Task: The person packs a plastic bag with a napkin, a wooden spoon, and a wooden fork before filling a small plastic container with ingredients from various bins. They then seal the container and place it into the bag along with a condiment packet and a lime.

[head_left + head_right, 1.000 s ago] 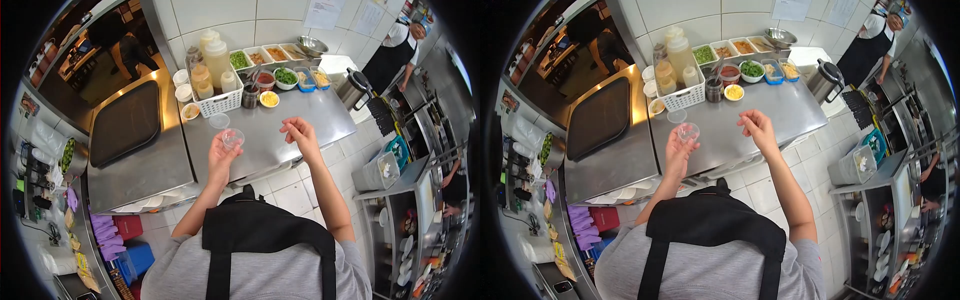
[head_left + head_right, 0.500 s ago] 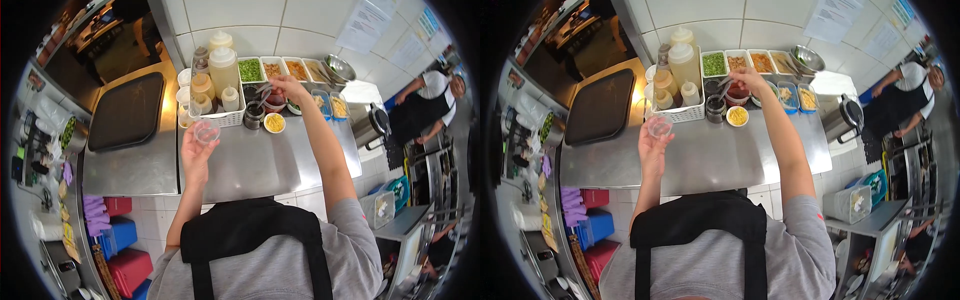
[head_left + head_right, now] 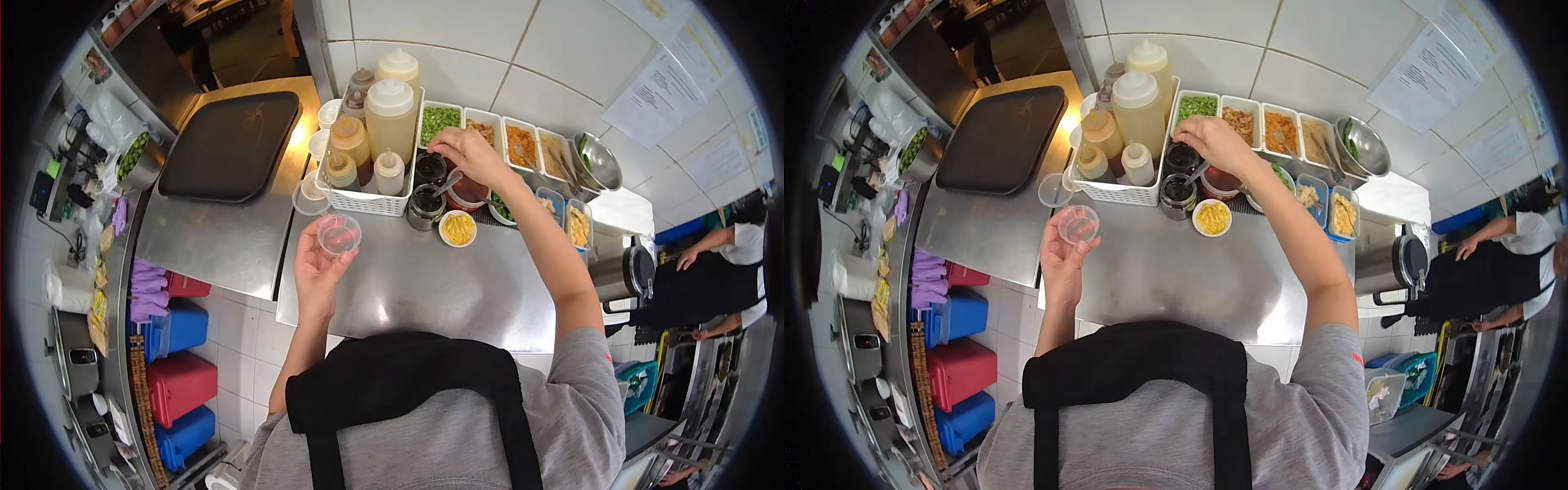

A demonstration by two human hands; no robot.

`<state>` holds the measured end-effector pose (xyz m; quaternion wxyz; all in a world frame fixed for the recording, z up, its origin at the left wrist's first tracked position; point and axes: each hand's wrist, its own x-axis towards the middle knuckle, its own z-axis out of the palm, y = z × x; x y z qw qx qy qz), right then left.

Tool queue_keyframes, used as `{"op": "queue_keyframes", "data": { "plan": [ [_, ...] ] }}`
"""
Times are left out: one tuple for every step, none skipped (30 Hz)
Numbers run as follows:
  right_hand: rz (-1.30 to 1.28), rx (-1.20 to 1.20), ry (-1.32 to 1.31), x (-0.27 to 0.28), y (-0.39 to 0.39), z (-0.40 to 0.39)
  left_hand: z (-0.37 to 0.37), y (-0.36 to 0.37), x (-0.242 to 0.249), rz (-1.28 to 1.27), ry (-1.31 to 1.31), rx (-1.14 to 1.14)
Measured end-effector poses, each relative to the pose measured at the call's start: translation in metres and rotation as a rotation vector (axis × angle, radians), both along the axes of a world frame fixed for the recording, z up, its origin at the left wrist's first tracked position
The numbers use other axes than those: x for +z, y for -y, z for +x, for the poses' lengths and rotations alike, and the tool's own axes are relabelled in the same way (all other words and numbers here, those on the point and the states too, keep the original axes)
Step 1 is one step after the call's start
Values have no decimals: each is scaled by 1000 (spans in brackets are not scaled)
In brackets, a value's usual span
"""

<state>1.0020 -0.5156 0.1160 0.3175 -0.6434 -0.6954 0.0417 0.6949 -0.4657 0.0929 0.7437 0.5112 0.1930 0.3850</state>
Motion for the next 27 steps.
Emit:
{"op": "queue_keyframes", "data": {
  "plan": [
    [0, 10, -4, 1, 0, 0, 0, 0, 0, 5, -5, 5],
    [4, 16, 14, 1, 0, 1, 0, 0, 0, 5, -9, 13],
    [8, 20, 33, 1, 0, 1, 0, 1, 1, 4, -14, 18],
    [7, 25, 31, 0, 0, 0, 0, 1, 1, 3, -18, 22],
    [-11, -2, 53, -1, 1, -1, 0, 2, 2, 2, -19, 26],
    [-29, -30, 75, -2, 1, -2, 0, 2, 3, 6, -26, 22],
    [-31, -26, 72, -5, 1, -1, -1, 3, 3, 10, -34, 18],
    [-46, -98, 15, -9, 1, 0, -2, 4, 3, 8, -37, 23],
    [-61, -170, -41, -13, 1, 1, -2, 5, 4, 5, -33, 22],
    [-62, -165, -42, -17, 1, 2, -2, 6, 4, 3, -30, 19],
    [-74, -239, -200, -21, 2, 2, -2, 7, 5, 2, -30, 22],
    [-86, -315, -358, -24, 2, 3, -2, 8, 5, -5, -31, 14],
    [-85, -316, -357, -26, 2, 3, -2, 9, 5, -11, -31, 4],
    [-81, -337, -449, -27, 3, 4, -1, 10, 5, -11, -30, 2],
    [-76, -359, -543, -30, 4, 4, 0, 11, 5, 4, -51, -5],
    [-76, -361, -544, -32, 4, 5, 0, 12, 4, 19, -71, -13],
    [-63, -393, -654, -34, 4, 5, 1, 13, 5, 19, -71, -16],
    [-49, -423, -763, -37, 4, 6, 1, 13, 6, 1, -50, -34],
    [-48, -425, -762, -42, 4, 6, 2, 14, 7, -17, -28, -51],
    [13, -445, -850, -47, 5, 7, 2, 14, 7, -17, -26, -51],
    [75, -465, -935, -51, 6, 6, 1, 14, 6, -8, -25, -55],
    [73, -466, -932, -55, 8, 5, 2, 14, 5, 0, -22, -58],
    [121, -433, -755, -60, 11, 2, 2, 15, 5, -3, -20, -56],
    [168, -397, -582, -62, 11, -1, 1, 15, 6, -9, -23, -63],
    [167, -395, -583, -61, 10, -1, 0, 14, 6, -13, -26, -69],
    [177, -426, -718, -61, 10, 0, 0, 14, 6, -15, -26, -67],
    [185, -460, -853, -61, 12, 1, 0, 15, 5, -18, -23, -65]
  ]
}}
